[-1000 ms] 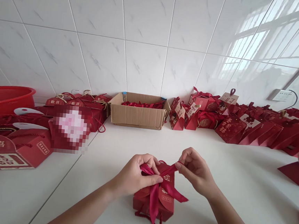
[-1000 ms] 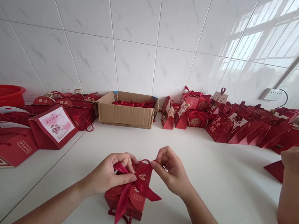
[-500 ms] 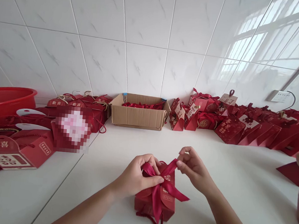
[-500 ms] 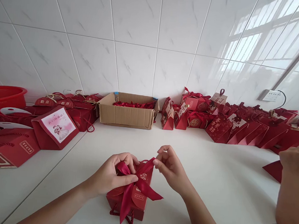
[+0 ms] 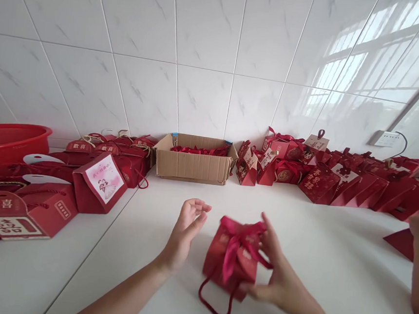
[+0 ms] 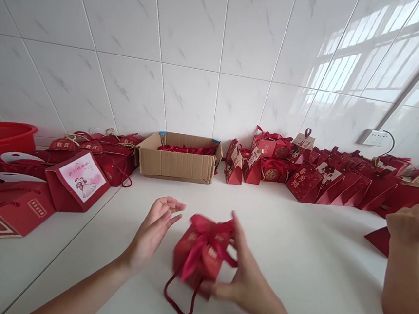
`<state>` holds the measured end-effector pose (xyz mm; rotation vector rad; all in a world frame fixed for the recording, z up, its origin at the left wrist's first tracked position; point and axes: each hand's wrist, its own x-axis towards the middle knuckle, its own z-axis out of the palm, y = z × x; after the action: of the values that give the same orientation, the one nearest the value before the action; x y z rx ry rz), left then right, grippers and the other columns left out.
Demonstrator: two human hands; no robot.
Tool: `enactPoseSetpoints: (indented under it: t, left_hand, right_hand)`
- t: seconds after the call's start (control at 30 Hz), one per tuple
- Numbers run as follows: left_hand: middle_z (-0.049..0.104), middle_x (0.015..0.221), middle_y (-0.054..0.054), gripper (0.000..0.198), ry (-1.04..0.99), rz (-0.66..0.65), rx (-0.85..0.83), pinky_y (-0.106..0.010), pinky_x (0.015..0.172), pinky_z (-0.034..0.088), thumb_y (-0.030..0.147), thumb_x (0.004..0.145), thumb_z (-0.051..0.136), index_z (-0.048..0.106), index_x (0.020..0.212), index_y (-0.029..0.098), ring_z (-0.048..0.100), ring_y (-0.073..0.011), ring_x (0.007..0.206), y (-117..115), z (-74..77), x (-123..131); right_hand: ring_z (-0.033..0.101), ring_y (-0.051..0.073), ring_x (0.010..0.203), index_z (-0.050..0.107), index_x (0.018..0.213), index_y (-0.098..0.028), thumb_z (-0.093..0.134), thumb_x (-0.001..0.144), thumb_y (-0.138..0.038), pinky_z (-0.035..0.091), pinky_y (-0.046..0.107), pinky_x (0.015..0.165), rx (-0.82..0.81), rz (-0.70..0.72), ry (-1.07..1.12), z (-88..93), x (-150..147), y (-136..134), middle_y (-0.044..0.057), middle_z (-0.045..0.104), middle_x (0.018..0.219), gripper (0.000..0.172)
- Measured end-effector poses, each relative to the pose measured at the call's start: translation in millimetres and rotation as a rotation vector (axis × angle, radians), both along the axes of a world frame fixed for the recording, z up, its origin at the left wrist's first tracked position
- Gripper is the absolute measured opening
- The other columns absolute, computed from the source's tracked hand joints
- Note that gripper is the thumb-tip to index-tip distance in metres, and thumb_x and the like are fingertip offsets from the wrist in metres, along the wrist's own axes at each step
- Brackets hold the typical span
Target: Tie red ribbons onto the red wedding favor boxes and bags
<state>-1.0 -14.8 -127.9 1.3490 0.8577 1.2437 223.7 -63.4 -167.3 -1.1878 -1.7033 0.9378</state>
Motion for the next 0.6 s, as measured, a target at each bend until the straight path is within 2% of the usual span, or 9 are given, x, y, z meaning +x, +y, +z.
enactPoseSetpoints:
  t: [0.03,0.1,0.13,0.17,0.2,0.27,0.33,0.47,0.6]
  left_hand:
    - [0.051,0.119,-0.009,0.036,-0.009,0.024,0.003,-0.042,0.107,0.031,0.052,0.087,0.05,0.043,0.107,0.024,0.041,-0.0234,0.126,1.3,-0.3,-0.7]
    - [0.05,0.122,-0.009,0.038,-0.013,0.057,-0.003,-0.042,0.107,0.032,0.052,0.086,0.051,0.041,0.11,0.025,0.04,-0.0234,0.128,2.8,0.3,-2.0]
    - [0.05,0.123,-0.009,0.039,-0.011,0.066,-0.01,-0.042,0.106,0.032,0.052,0.085,0.052,0.041,0.111,0.025,0.039,-0.0237,0.129,3.0,1.1,-2.4]
    - [0.05,0.124,-0.009,0.04,-0.007,0.069,-0.018,-0.042,0.106,0.032,0.053,0.085,0.052,0.041,0.112,0.025,0.038,-0.0241,0.129,2.8,2.0,-2.5]
    - [0.05,0.124,-0.009,0.04,0.001,0.066,-0.025,-0.042,0.105,0.033,0.053,0.084,0.052,0.041,0.111,0.025,0.038,-0.0244,0.13,2.4,2.9,-2.1]
    - [0.05,0.126,-0.01,0.039,0.026,0.058,-0.029,-0.042,0.104,0.033,0.052,0.084,0.053,0.043,0.11,0.025,0.038,-0.0247,0.13,1.1,4.5,-0.2]
    - [0.05,0.127,-0.01,0.037,0.071,0.064,-0.015,-0.042,0.104,0.033,0.05,0.084,0.053,0.044,0.108,0.024,0.038,-0.0248,0.13,-0.5,6.5,2.6]
    - [0.05,0.128,-0.008,0.035,0.231,0.187,0.117,-0.044,0.104,0.031,0.044,0.082,0.059,0.045,0.109,0.026,0.037,-0.0252,0.131,-6.1,17.9,-1.9]
    - [0.052,0.125,-0.006,0.038,0.477,0.47,0.275,-0.045,0.104,0.032,0.044,0.079,0.062,0.049,0.11,0.028,0.041,-0.0277,0.127,-8.1,39.6,-48.5]
  right_hand:
    - [0.038,0.035,0.132,-0.013,0.148,-0.031,0.076,0.065,-0.045,0.037,0.056,0.102,0.042,-0.164,-0.02,-1.4,9.9,7.9,0.016,0.035,0.145,0.122]
    - [0.024,0.042,0.137,-0.015,0.148,-0.022,0.073,0.064,-0.055,0.031,0.062,0.103,0.118,-0.609,-0.157,-7.8,30.6,22.8,0.022,0.022,0.149,0.126]
    - [0.015,0.045,0.139,-0.012,0.149,-0.018,0.07,0.066,-0.058,0.029,0.064,0.103,0.127,-0.757,-0.264,-13.0,39.4,27.9,0.026,0.011,0.152,0.124]
    - [0.011,0.046,0.14,-0.007,0.15,-0.016,0.066,0.069,-0.06,0.028,0.064,0.103,0.114,-0.825,-0.366,-19.6,46.2,30.5,0.027,0.006,0.153,0.117]
    - [0.012,0.046,0.14,0.002,0.151,-0.015,0.061,0.074,-0.06,0.029,0.063,0.103,0.079,-0.808,-0.466,-27.1,50.8,30.7,0.026,0.007,0.153,0.107]
    - [0.018,0.042,0.14,0.026,0.147,-0.018,0.052,0.082,-0.055,0.028,0.06,0.106,-0.009,-0.616,-0.661,-42.7,53.7,24.8,0.022,0.02,0.153,0.079]
    - [0.02,0.038,0.141,0.04,0.142,-0.023,0.041,0.089,-0.053,0.024,0.058,0.11,-0.047,-0.45,-0.816,-55.2,51.5,15.2,0.015,0.029,0.152,0.061]
    - [0.017,0.034,0.142,0.036,0.145,-0.026,0.031,0.094,-0.053,0.023,0.057,0.112,-0.006,-0.404,-0.946,-64.0,48.0,4.0,0.01,0.027,0.154,0.057]
    - [0.018,0.034,0.142,0.034,0.146,-0.026,0.03,0.094,-0.052,0.025,0.056,0.111,0.002,-0.385,-0.999,-63.3,49.6,4.9,0.01,0.025,0.154,0.058]
